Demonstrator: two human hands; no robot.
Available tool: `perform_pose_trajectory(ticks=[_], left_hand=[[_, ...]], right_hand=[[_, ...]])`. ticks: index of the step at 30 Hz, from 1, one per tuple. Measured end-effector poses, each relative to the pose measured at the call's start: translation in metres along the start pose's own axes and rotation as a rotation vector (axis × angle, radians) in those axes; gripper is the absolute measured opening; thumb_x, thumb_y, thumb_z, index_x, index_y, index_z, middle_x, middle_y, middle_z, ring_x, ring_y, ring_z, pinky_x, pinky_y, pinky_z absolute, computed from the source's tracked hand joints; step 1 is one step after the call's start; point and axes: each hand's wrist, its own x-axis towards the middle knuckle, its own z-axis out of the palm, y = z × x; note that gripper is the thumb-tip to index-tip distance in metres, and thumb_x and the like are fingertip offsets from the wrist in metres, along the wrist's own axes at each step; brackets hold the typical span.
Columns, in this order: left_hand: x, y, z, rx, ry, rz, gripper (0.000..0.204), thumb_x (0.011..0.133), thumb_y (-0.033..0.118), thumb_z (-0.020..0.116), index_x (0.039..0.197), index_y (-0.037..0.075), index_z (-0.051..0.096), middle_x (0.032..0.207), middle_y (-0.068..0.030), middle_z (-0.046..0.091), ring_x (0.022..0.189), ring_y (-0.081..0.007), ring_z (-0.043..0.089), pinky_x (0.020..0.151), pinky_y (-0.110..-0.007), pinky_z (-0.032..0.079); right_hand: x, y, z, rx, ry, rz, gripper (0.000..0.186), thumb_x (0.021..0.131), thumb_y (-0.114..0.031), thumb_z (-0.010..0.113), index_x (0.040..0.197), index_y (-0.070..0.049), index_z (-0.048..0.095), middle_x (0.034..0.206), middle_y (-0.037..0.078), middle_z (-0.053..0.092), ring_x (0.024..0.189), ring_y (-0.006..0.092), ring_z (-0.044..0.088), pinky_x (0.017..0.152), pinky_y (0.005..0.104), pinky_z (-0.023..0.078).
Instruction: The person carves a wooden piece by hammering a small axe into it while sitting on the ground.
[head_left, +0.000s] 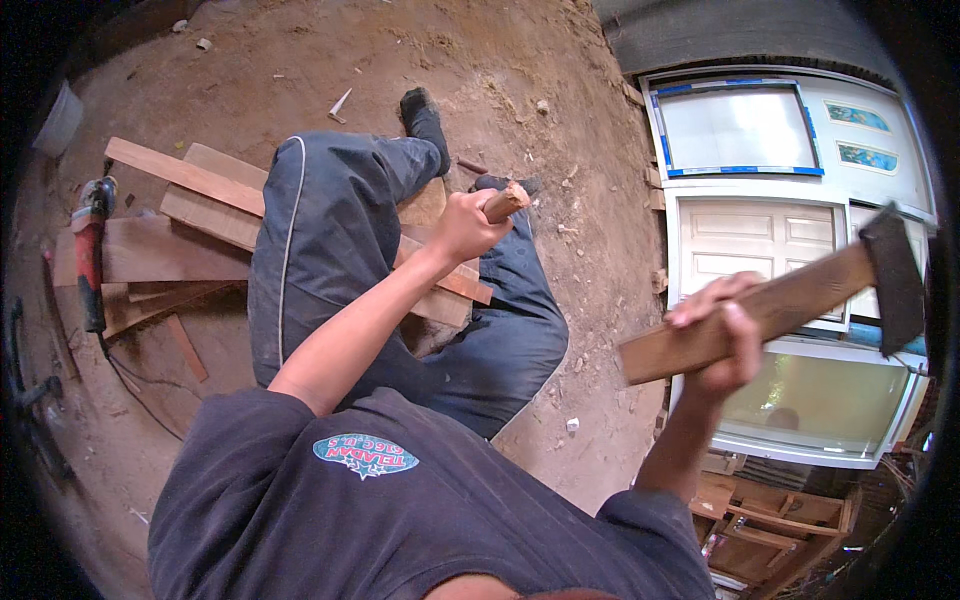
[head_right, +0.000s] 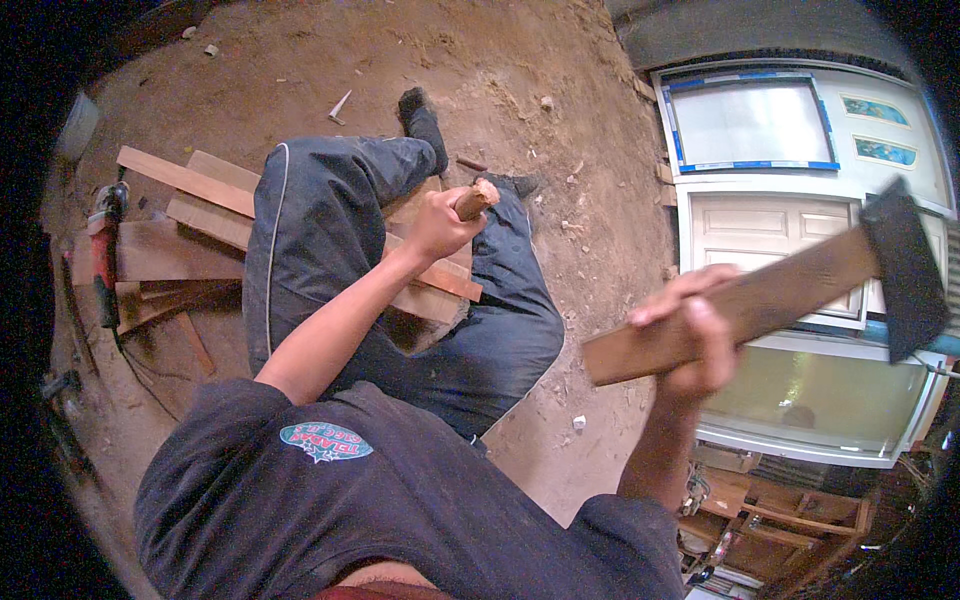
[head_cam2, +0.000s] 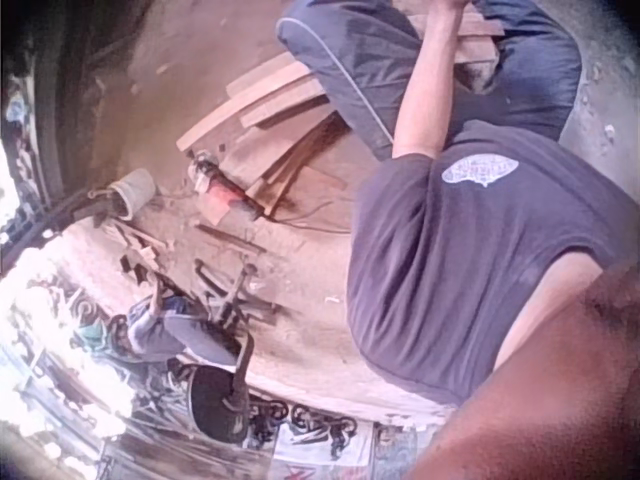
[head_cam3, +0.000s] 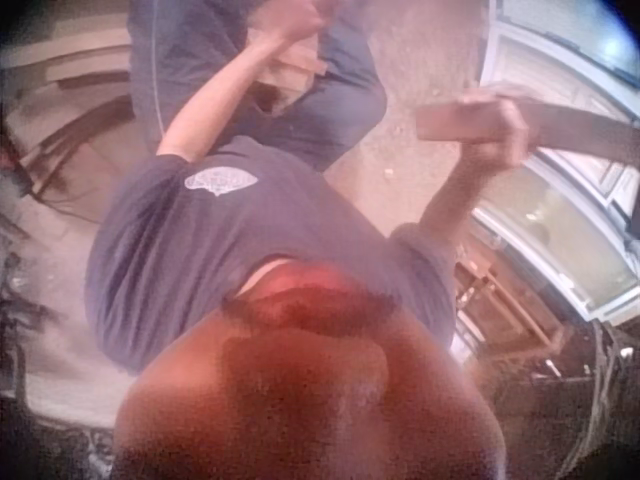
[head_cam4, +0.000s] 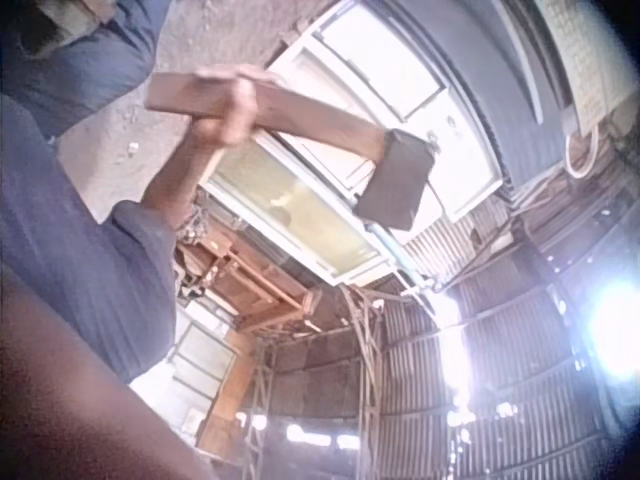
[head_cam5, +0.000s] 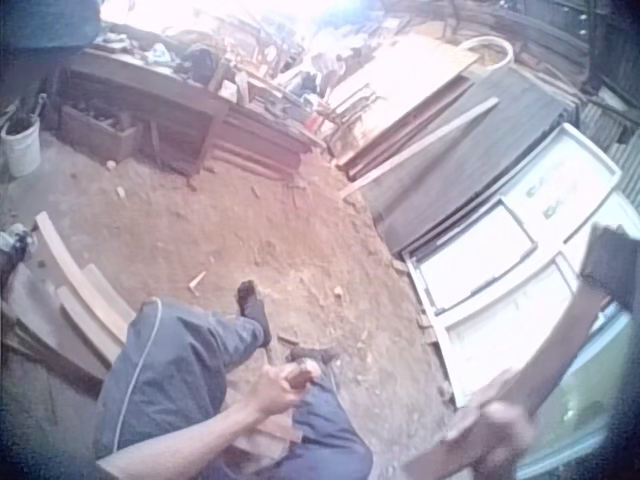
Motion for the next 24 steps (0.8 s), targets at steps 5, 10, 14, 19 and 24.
perform_pose_trajectory(ticks=[5,10,14,19,24], left_hand=[[-0.001,-0.005,0.006,-0.038,0.061,0.06,0.02,0.074,0.017,0.071,0.086,0.002,0.065,0.075,-0.0194,0.066,0.069,-0.0334,0.068,0.061,-0.039,0.051],[-0.001,-0.001,-0.005,0.012,0.083,0.054,0.022,0.076,0.017,0.072,0.092,0.003,0.067,0.077,-0.018,0.067,0.071,-0.0303,0.069,0.062,-0.038,0.051],[-0.001,0.003,-0.001,-0.06,0.107,0.087,0.015,0.072,0.013,0.07,0.08,0.003,0.062,0.072,-0.0201,0.063,0.07,-0.038,0.066,0.058,-0.042,0.05],[-0.002,0.007,-0.004,-0.024,0.101,0.072,0.016,0.073,0.013,0.07,0.079,0.002,0.061,0.072,-0.0199,0.063,0.07,-0.0389,0.065,0.058,-0.043,0.05],[-0.006,0.003,0.005,0.002,0.069,0.129,0.021,0.074,0.016,0.072,0.09,0.002,0.067,0.073,-0.0201,0.065,0.07,-0.0362,0.067,0.06,-0.039,0.051]], right_hand=[[-0.064,0.102,0.016,-0.316,-0.365,0.771,0.029,0.08,-0.017,0.066,0.099,0.002,0.055,0.07,0.011,0.06,0.059,0.0187,0.062,0.056,0.0323,0.054],[-0.033,0.036,0.017,-0.056,-0.161,0.616,0.035,0.078,-0.02,0.067,0.101,0.002,0.053,0.065,0.009,0.058,0.052,0.0189,0.059,0.049,0.0318,0.054],[0.01,-0.016,-0.008,-0.039,-0.024,0.0,0.034,0.079,-0.019,0.052,0.105,0.001,0.042,0.068,0.011,0.05,0.056,0.021,0.057,0.055,0.0326,0.054],[0.009,0.002,-0.005,0.004,0.012,-0.016,0.034,0.084,-0.015,0.052,0.112,0.001,0.042,0.075,0.012,0.057,0.062,0.0232,0.06,0.061,0.0342,0.054],[-0.045,0.083,0.012,-0.129,-0.351,0.954,0.034,0.082,-0.013,0.067,0.102,0.004,0.045,0.073,0.014,0.061,0.056,0.0226,0.063,0.052,0.0371,0.054]])
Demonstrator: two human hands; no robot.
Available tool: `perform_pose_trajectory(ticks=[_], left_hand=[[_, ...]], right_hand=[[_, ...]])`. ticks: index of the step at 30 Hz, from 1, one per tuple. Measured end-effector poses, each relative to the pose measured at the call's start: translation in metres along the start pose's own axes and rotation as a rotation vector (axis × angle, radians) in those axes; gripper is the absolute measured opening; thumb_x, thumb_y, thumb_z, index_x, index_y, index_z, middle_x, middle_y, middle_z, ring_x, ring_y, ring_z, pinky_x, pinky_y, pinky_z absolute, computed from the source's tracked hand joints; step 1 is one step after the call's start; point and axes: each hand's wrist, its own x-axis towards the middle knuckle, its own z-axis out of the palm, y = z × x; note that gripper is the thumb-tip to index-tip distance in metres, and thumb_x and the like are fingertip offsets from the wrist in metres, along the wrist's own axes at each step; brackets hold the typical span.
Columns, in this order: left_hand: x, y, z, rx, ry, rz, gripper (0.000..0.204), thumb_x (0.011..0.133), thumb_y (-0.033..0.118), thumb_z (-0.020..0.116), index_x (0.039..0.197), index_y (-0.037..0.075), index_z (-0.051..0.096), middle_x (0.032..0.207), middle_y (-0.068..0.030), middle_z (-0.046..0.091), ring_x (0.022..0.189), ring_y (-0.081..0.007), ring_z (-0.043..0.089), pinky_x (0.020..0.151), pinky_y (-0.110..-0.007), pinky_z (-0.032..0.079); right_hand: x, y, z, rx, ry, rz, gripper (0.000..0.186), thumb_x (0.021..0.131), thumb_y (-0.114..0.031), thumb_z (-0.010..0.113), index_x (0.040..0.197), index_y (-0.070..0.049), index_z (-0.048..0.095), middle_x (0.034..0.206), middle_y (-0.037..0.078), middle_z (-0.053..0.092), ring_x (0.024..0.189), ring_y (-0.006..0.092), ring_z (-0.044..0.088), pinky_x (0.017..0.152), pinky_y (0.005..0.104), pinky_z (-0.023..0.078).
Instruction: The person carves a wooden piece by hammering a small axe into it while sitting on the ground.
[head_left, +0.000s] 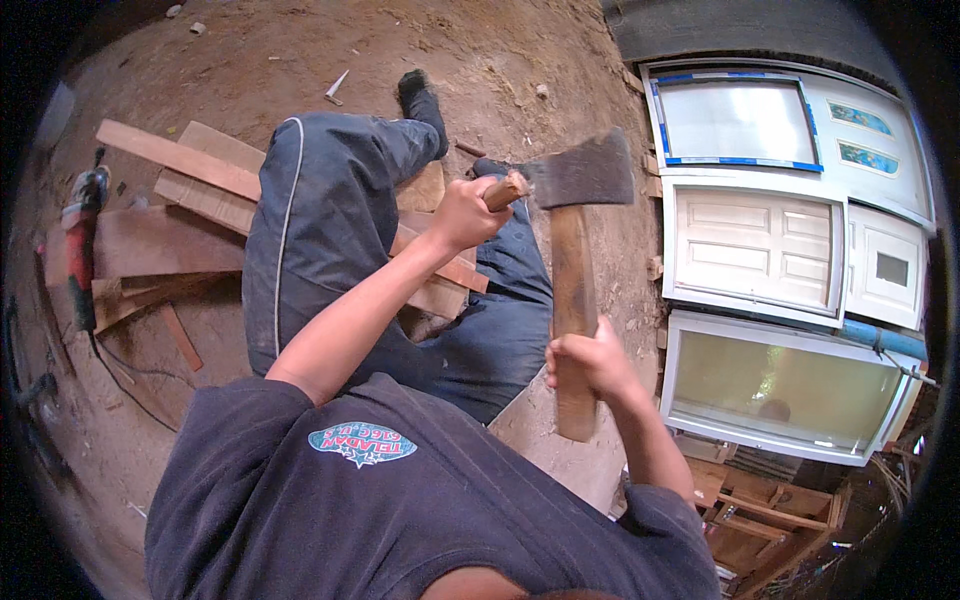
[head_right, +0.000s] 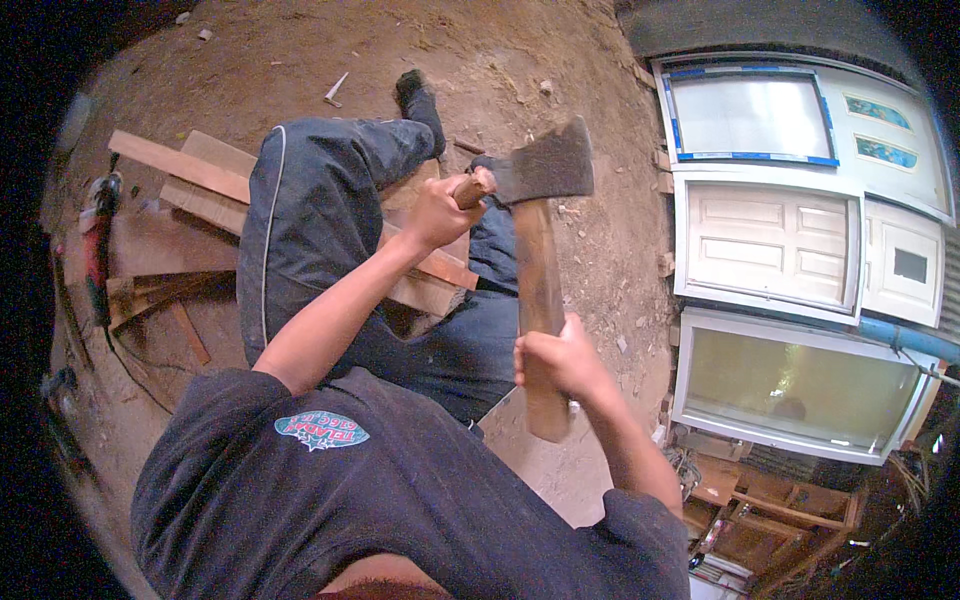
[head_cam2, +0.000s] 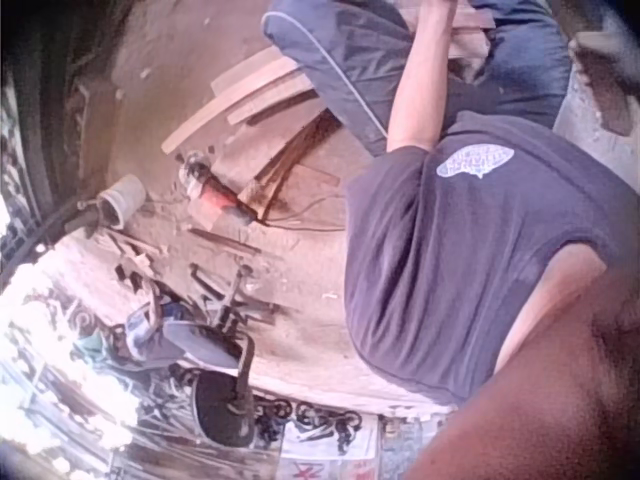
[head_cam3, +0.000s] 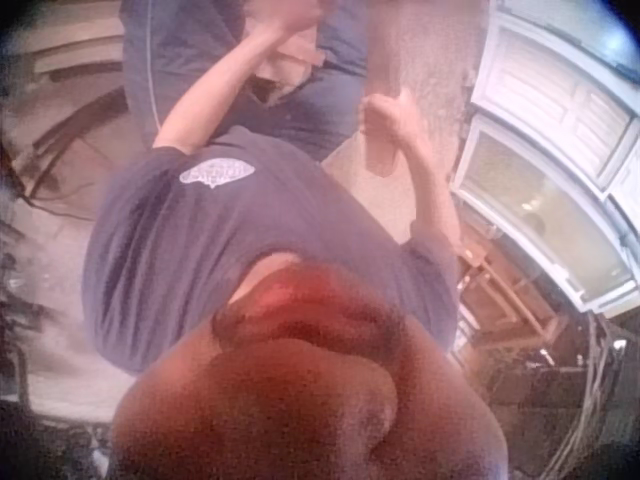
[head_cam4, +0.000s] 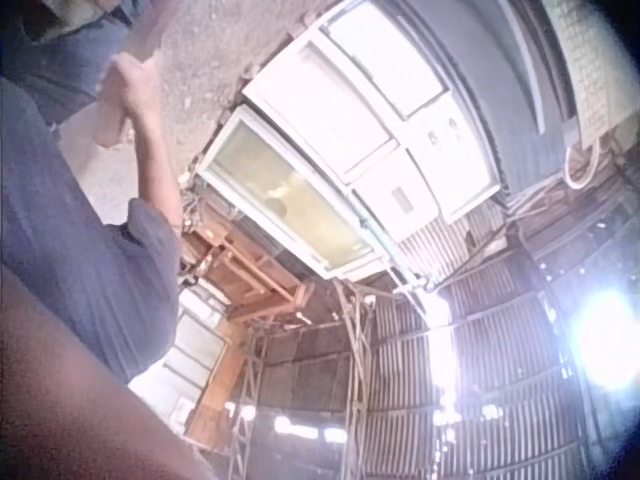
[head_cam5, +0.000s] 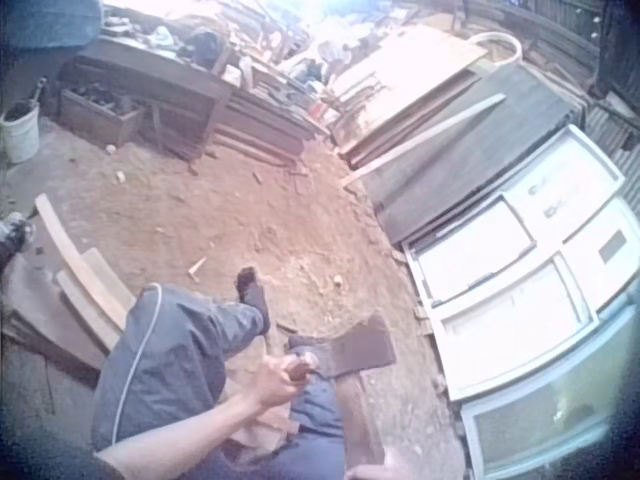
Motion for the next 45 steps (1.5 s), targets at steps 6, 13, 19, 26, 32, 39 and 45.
perform_pose_trajectory(ticks=[6,13,19,26,32,39,45], left_hand=[[0.002,0.001,-0.008,-0.008,0.029,-0.013,0.018,0.072,0.015,0.072,0.081,0.003,0.063,0.072,-0.0192,0.064,0.07,-0.0382,0.066,0.059,-0.042,0.051],[0.005,0.001,-0.011,-0.035,0.02,-0.079,0.018,0.072,0.014,0.072,0.076,0.003,0.06,0.07,-0.0196,0.063,0.07,-0.0389,0.065,0.058,-0.043,0.05],[0.001,-0.011,0.001,-0.011,-0.021,-0.075,0.017,0.075,0.013,0.07,0.09,0.006,0.068,0.076,-0.0173,0.066,0.069,-0.0293,0.069,0.061,-0.037,0.05],[0.004,-0.001,-0.008,-0.024,0.002,-0.057,0.016,0.073,0.014,0.071,0.08,0.004,0.061,0.074,-0.019,0.064,0.072,-0.0379,0.066,0.059,-0.042,0.05],[0.007,-0.001,-0.004,-0.069,0.009,-0.065,0.017,0.072,0.014,0.072,0.079,0.003,0.06,0.073,-0.019,0.064,0.071,-0.0379,0.066,0.059,-0.042,0.05],[0.007,-0.012,0.003,0.08,-0.052,-0.017,0.018,0.073,0.012,0.072,0.089,0.004,0.068,0.077,-0.0175,0.066,0.069,-0.0302,0.069,0.061,-0.038,0.051],[0.007,-0.004,-0.003,-0.043,0.004,-0.026,0.019,0.07,0.014,0.073,0.078,0.004,0.06,0.072,-0.0181,0.063,0.07,-0.0387,0.065,0.059,-0.043,0.051]], right_hand=[[-0.026,-0.046,-0.039,-0.017,0.271,-0.426,0.043,0.082,-0.02,0.065,0.11,0.006,0.046,0.069,0.013,0.06,0.056,0.0201,0.061,0.052,0.0315,0.055],[-0.046,-0.112,-0.041,0.179,0.383,-0.966,0.023,0.084,-0.016,0.05,0.101,-0.002,0.044,0.073,0.011,0.052,0.062,0.0216,0.056,0.072,0.0342,0.051],[0.005,-0.004,0.006,-0.199,0.085,-0.059,0.028,0.076,-0.011,0.068,0.097,0.002,0.056,0.065,0.008,0.058,0.058,0.0187,0.061,0.053,0.0341,0.052],[-0.052,-0.084,-0.031,0.046,0.25,-0.542,0.037,0.078,-0.022,0.065,0.101,0.003,0.05,0.067,0.012,0.058,0.053,0.0198,0.059,0.051,0.0318,0.055],[-0.055,-0.111,-0.057,-0.059,0.324,-1.124,0.029,0.085,-0.015,0.051,0.109,0.0,0.045,0.081,0.012,0.056,0.074,0.0212,0.058,0.077,0.0368,0.05],[-0.02,-0.049,-0.013,-0.122,0.006,0.049,0.022,0.081,-0.015,0.065,0.093,0.001,0.055,0.068,0.011,0.058,0.056,0.02,0.06,0.054,0.0349,0.052],[-0.03,-0.032,-0.017,0.089,0.087,-0.061,0.026,0.079,-0.016,0.064,0.094,0.002,0.053,0.066,0.012,0.058,0.054,0.0219,0.06,0.053,0.0354,0.052]])
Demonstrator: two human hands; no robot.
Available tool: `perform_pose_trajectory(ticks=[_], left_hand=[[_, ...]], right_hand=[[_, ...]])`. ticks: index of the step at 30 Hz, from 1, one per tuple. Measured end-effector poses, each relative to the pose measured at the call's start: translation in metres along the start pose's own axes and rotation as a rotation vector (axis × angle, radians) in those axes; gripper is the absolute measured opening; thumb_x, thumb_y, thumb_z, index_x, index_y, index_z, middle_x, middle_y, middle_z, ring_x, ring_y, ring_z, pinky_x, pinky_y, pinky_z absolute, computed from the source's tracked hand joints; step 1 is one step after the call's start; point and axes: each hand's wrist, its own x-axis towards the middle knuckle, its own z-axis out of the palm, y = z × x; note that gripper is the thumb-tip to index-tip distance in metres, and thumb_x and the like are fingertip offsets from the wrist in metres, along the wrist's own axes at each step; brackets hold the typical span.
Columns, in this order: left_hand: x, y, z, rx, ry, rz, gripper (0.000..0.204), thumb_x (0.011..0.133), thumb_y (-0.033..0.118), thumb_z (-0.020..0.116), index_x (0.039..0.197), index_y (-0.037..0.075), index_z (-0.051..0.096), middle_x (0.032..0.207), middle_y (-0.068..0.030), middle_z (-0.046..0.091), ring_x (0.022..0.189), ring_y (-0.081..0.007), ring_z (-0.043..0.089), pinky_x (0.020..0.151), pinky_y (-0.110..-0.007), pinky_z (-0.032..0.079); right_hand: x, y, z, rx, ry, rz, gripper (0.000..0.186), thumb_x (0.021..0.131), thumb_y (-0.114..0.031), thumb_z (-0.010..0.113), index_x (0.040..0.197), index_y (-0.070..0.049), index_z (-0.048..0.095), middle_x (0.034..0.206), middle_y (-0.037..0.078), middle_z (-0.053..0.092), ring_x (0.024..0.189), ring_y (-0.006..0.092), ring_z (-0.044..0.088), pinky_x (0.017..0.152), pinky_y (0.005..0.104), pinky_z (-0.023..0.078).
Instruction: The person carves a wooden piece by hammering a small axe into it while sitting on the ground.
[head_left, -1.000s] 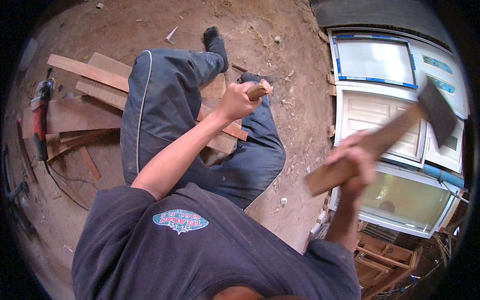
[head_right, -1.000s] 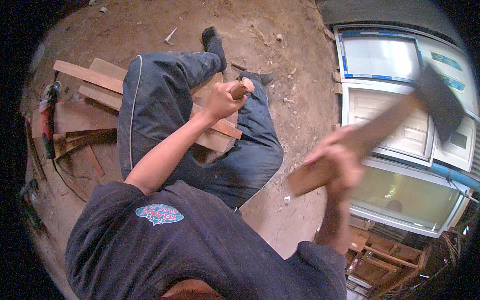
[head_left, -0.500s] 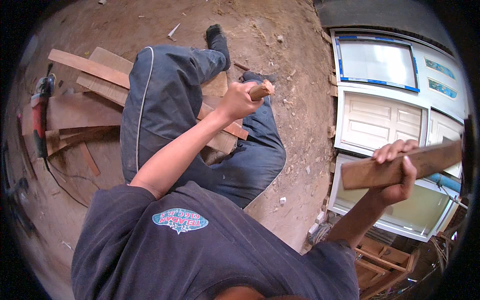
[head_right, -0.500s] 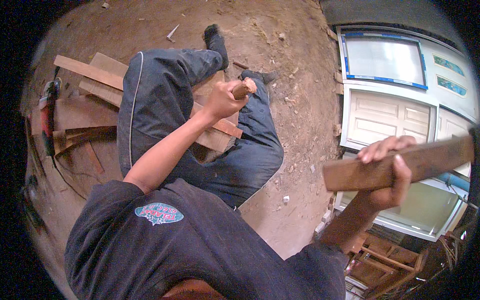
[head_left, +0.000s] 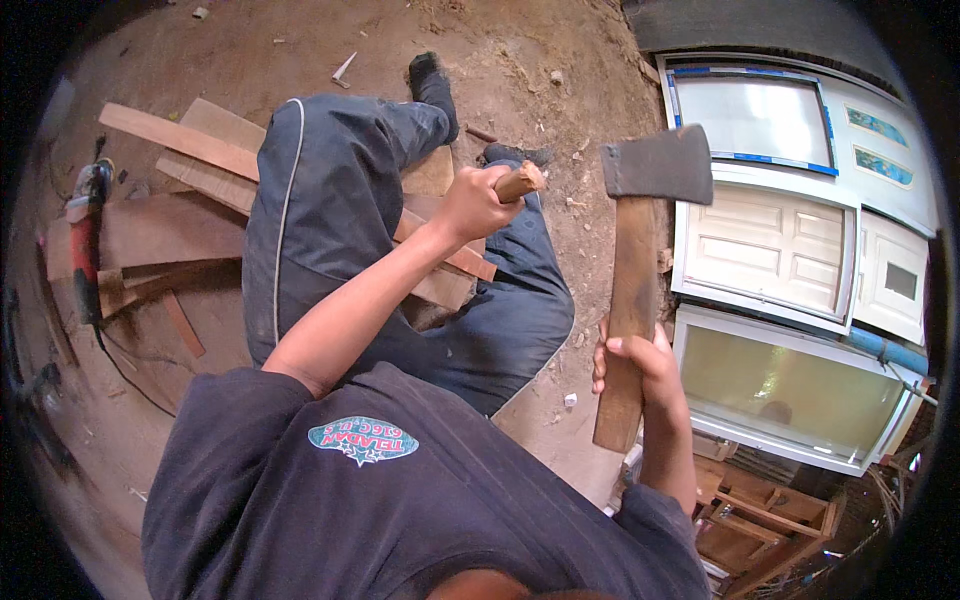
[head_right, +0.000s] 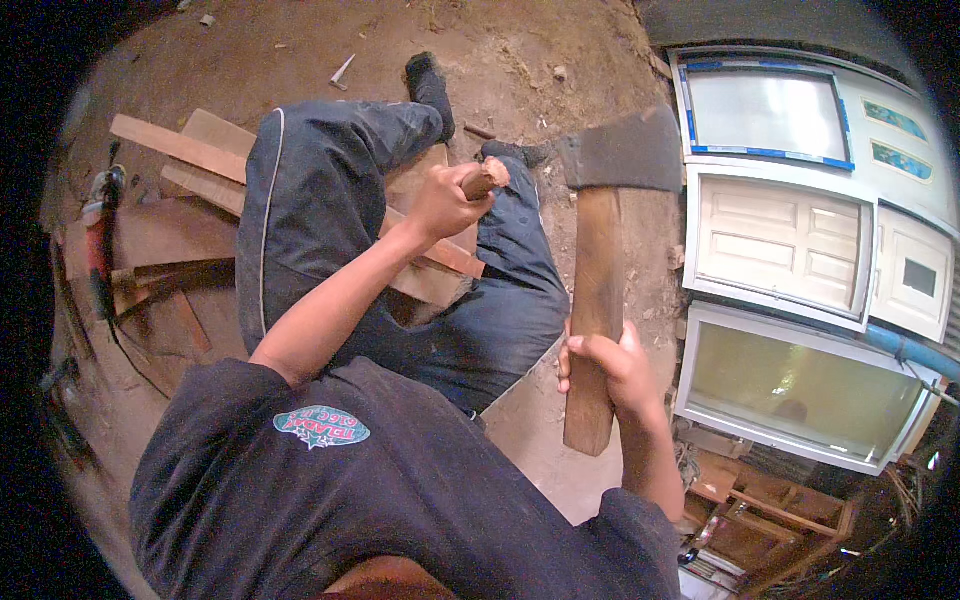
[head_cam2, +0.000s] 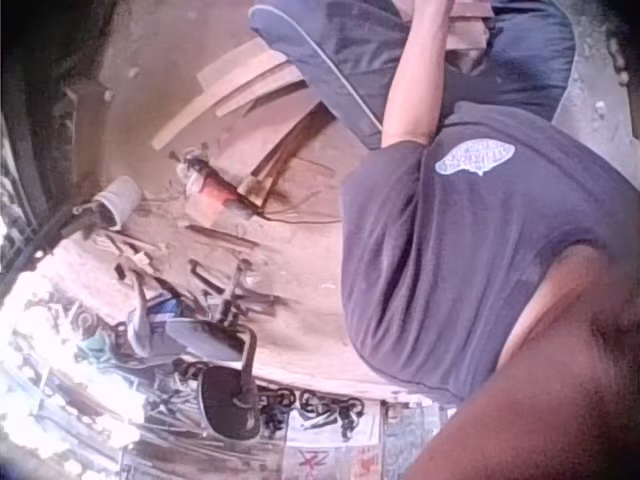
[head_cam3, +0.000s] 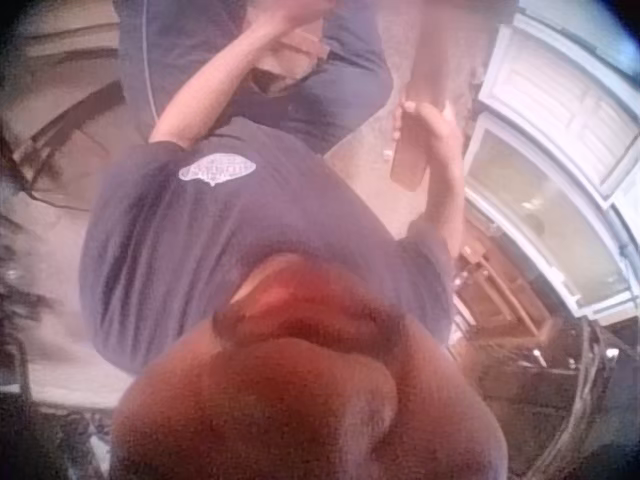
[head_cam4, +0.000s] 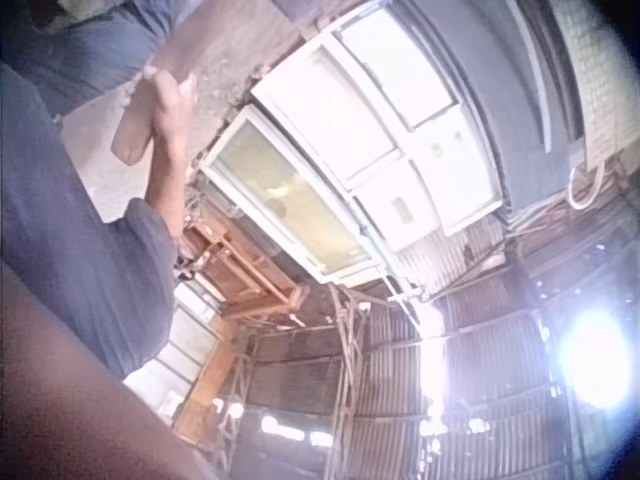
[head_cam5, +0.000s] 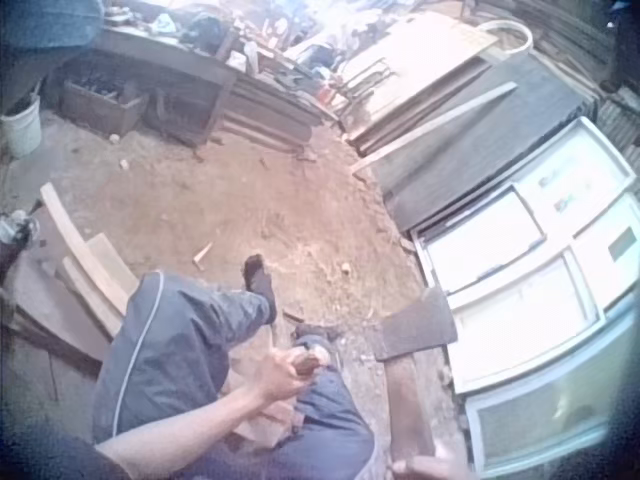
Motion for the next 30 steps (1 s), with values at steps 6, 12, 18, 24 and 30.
perform_pose_trajectory(ticks=[6,12,18,24,30], left_hand=[[-0.002,0.005,-0.004,0.068,-0.027,-0.058,0.017,0.072,0.015,0.073,0.081,0.003,0.064,0.072,-0.0173,0.066,0.071,-0.0342,0.069,0.059,-0.039,0.051],[0.001,0.011,-0.009,-0.015,-0.059,-0.126,0.019,0.075,0.014,0.072,0.09,0.002,0.069,0.069,-0.015,0.065,0.063,-0.0165,0.067,0.06,-0.032,0.051],[0.0,0.018,-0.009,0.016,-0.089,-0.146,0.015,0.081,0.012,0.075,0.086,0.001,0.065,0.073,0.0011,0.061,0.07,-0.0062,0.054,0.064,-0.026,0.047],[-0.008,0.028,-0.015,0.028,-0.169,-0.385,0.027,0.083,0.01,0.075,0.067,0.005,0.055,0.064,0.0062,0.051,0.06,-0.0038,0.046,0.054,-0.023,0.038],[-0.016,0.041,-0.016,0.05,-0.21,-0.353,0.024,0.083,0.007,0.074,0.067,0.003,0.056,0.061,0.0033,0.05,0.055,-0.0054,0.046,0.052,-0.024,0.037]], right_hand=[[-0.001,0.09,0.006,0.423,-0.077,0.1,0.028,0.08,-0.015,0.059,0.1,0.001,0.051,0.068,0.015,0.059,0.054,0.0251,0.06,0.053,0.037,0.051],[-0.001,0.2,0.027,0.542,-0.156,0.249,0.023,0.081,-0.014,0.059,0.098,0.0,0.052,0.067,0.014,0.059,0.053,0.0248,0.06,0.052,0.0371,0.05],[0.014,0.238,0.033,0.5,-0.172,0.294,0.018,0.084,-0.011,0.061,0.093,0.001,0.052,0.065,0.013,0.059,0.053,0.0222,0.061,0.051,0.0354,0.052],[0.053,0.253,0.045,0.412,-0.322,0.227,0.018,0.085,-0.014,0.063,0.084,0.002,0.056,0.063,0.011,0.061,0.05,0.0205,0.061,0.048,0.035,0.05],[0.066,0.275,0.04,0.456,-0.369,0.186,0.028,0.088,-0.026,0.06,0.082,0.001,0.056,0.061,0.012,0.061,0.048,0.0229,0.06,0.048,0.0368,0.048]])
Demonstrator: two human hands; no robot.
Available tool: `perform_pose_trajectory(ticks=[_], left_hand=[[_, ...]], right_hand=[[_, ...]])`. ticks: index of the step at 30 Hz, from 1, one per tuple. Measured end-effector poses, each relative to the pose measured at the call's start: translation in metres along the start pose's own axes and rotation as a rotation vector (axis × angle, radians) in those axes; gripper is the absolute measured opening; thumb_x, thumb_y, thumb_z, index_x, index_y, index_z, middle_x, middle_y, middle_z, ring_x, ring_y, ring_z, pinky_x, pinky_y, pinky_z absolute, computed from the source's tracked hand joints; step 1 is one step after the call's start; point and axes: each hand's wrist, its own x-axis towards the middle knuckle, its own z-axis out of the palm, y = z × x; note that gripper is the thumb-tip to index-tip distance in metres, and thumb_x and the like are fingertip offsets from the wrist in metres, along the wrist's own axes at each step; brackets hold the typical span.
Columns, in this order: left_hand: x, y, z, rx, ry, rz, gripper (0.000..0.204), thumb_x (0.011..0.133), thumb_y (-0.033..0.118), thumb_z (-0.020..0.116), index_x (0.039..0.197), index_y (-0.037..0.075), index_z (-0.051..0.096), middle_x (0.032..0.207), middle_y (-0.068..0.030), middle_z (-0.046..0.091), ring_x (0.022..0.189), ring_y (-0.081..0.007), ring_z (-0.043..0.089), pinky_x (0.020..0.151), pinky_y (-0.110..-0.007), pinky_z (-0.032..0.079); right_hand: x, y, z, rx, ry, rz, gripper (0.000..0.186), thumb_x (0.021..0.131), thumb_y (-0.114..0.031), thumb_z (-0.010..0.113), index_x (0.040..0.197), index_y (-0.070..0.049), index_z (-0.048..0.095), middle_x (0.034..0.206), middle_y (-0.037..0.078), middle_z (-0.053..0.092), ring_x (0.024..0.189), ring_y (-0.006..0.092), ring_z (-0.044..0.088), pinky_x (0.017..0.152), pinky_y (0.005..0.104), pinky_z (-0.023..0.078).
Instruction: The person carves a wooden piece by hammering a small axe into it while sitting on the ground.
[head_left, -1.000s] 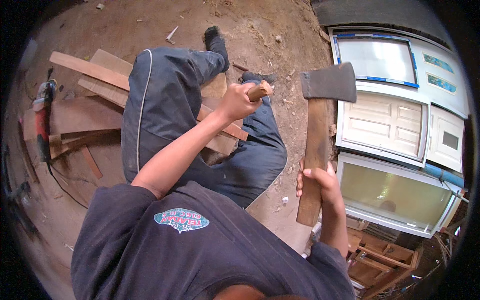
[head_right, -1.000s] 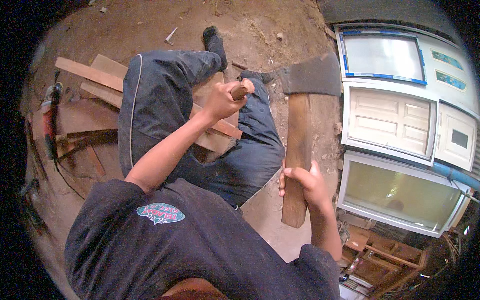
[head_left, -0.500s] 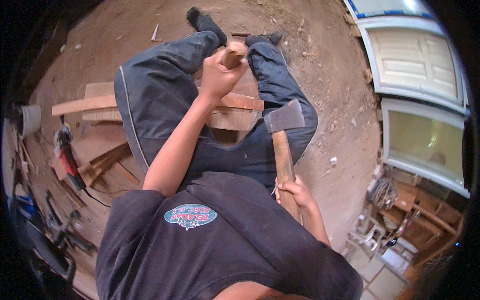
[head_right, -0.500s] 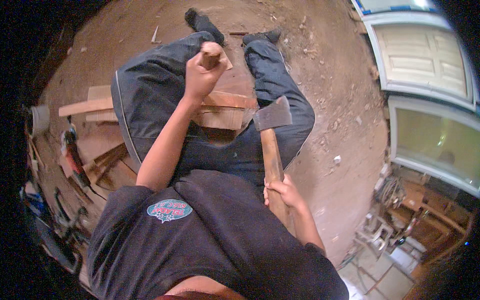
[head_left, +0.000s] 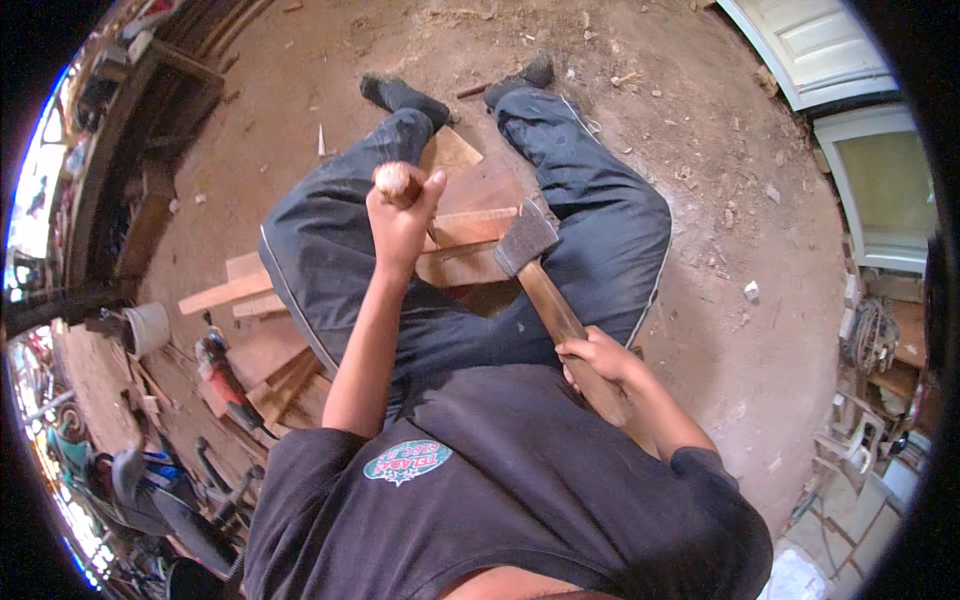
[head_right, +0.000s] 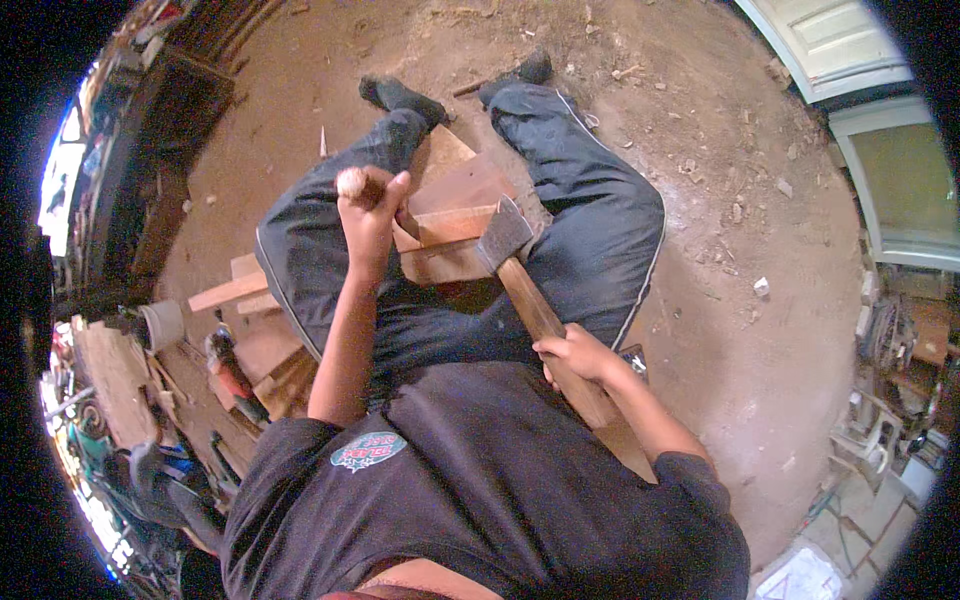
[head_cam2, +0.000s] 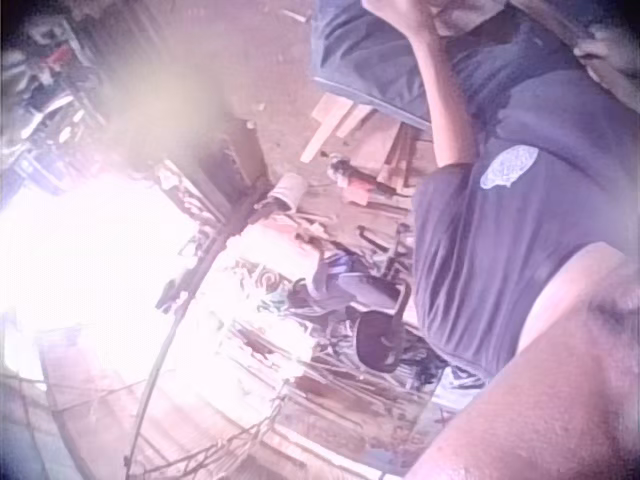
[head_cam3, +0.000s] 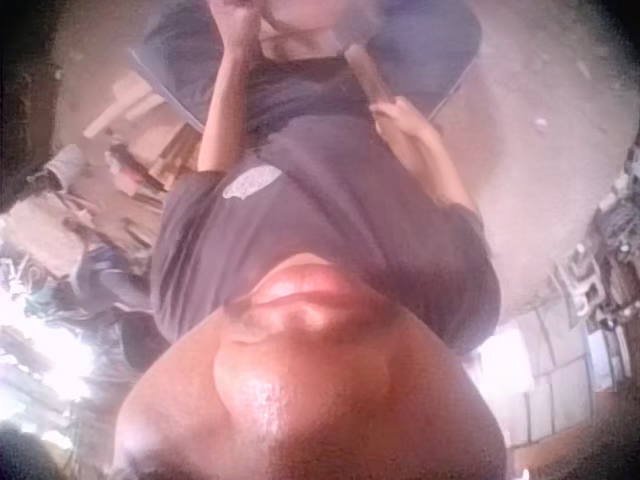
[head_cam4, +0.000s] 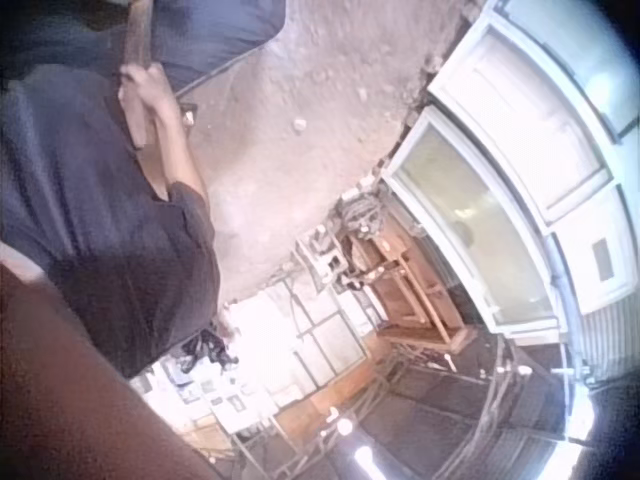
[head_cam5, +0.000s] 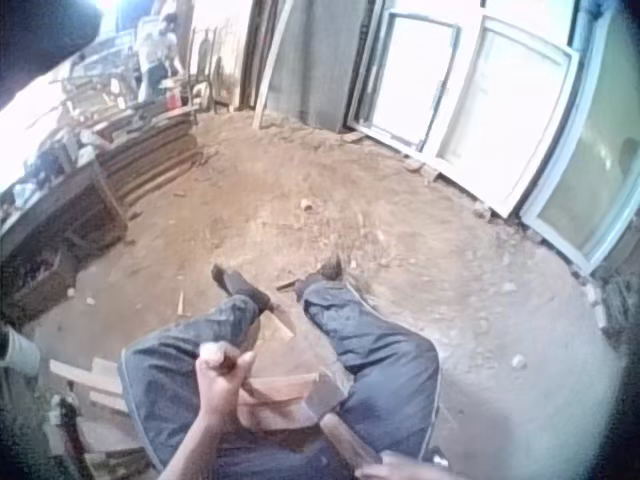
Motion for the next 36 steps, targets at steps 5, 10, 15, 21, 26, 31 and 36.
perform_pose_trajectory(ticks=[5,10,15,21,26,31,36], left_hand=[[-0.004,0.005,-0.007,0.031,-0.019,0.055,0.023,0.087,0.006,0.07,0.069,0.003,0.055,0.061,0.0026,0.05,0.056,-0.0057,0.047,0.054,-0.023,0.038],[-0.005,0.01,-0.008,0.063,0.006,-0.021,0.021,0.087,0.007,0.07,0.071,0.004,0.058,0.065,0.0013,0.055,0.06,-0.007,0.05,0.057,-0.024,0.042],[-0.017,0.028,-0.002,0.104,-0.081,0.058,0.017,0.086,0.005,0.071,0.073,0.002,0.061,0.069,0.0008,0.06,0.062,-0.0056,0.053,0.059,-0.022,0.044],[-0.04,0.045,-0.017,0.299,-0.193,0.057,0.014,0.087,0.007,0.072,0.083,-0.006,0.071,0.09,-0.0076,0.072,0.077,-0.0109,0.064,0.071,-0.023,0.05],[-0.052,0.048,-0.036,0.388,-0.254,0.119,0.015,0.085,0.008,0.073,0.09,-0.005,0.07,0.099,-0.0108,0.073,0.085,-0.0131,0.067,0.079,-0.026,0.051],[-0.072,0.047,-0.037,0.454,-0.297,0.197,0.015,0.083,0.006,0.074,0.094,-0.003,0.07,0.105,-0.0151,0.072,0.097,-0.0207,0.069,0.089,-0.032,0.052],[-0.1,0.041,-0.041,0.564,-0.456,0.433,0.021,0.076,0.001,0.077,0.095,0.0,0.068,0.11,-0.0176,0.07,0.103,-0.029,0.068,0.092,-0.039,0.052]], right_hand=[[0.007,-0.005,-0.004,-0.009,-0.052,0.078,0.031,0.089,-0.03,0.062,0.082,0.001,0.059,0.061,0.012,0.061,0.049,0.0232,0.061,0.049,0.0354,0.049],[0.013,0.001,-0.011,0.037,-0.09,0.079,0.031,0.09,-0.03,0.063,0.09,0.001,0.068,0.068,0.011,0.064,0.055,0.0199,0.061,0.054,0.0323,0.049],[0.028,0.036,-0.023,-0.073,0.022,-0.026,0.033,0.084,-0.026,0.072,0.102,0.001,0.069,0.087,0.009,0.069,0.07,0.0179,0.065,0.067,0.0332,0.052],[0.01,0.016,0.008,-0.04,0.12,-0.195,0.033,0.082,-0.023,0.073,0.1,0.002,0.061,0.074,0.01,0.065,0.065,0.0204,0.065,0.062,0.0371,0.051],[-0.007,-0.028,0.023,-0.493,0.339,-0.24,0.041,0.079,-0.031,0.069,0.092,0.008,0.065,0.083,0.028,0.066,0.08,0.0414,0.067,0.073,0.0465,0.051],[0.016,-0.036,0.023,-0.643,0.419,-0.277,0.047,0.075,-0.03,0.068,0.102,0.008,0.058,0.09,0.034,0.063,0.089,0.0483,0.063,0.08,0.0502,0.05],[0.05,-0.047,0.016,-0.211,0.262,-0.213,0.045,0.085,-0.011,0.067,0.12,0.004,0.043,0.072,0.017,0.064,0.055,0.0245,0.066,0.051,0.0371,0.054]])
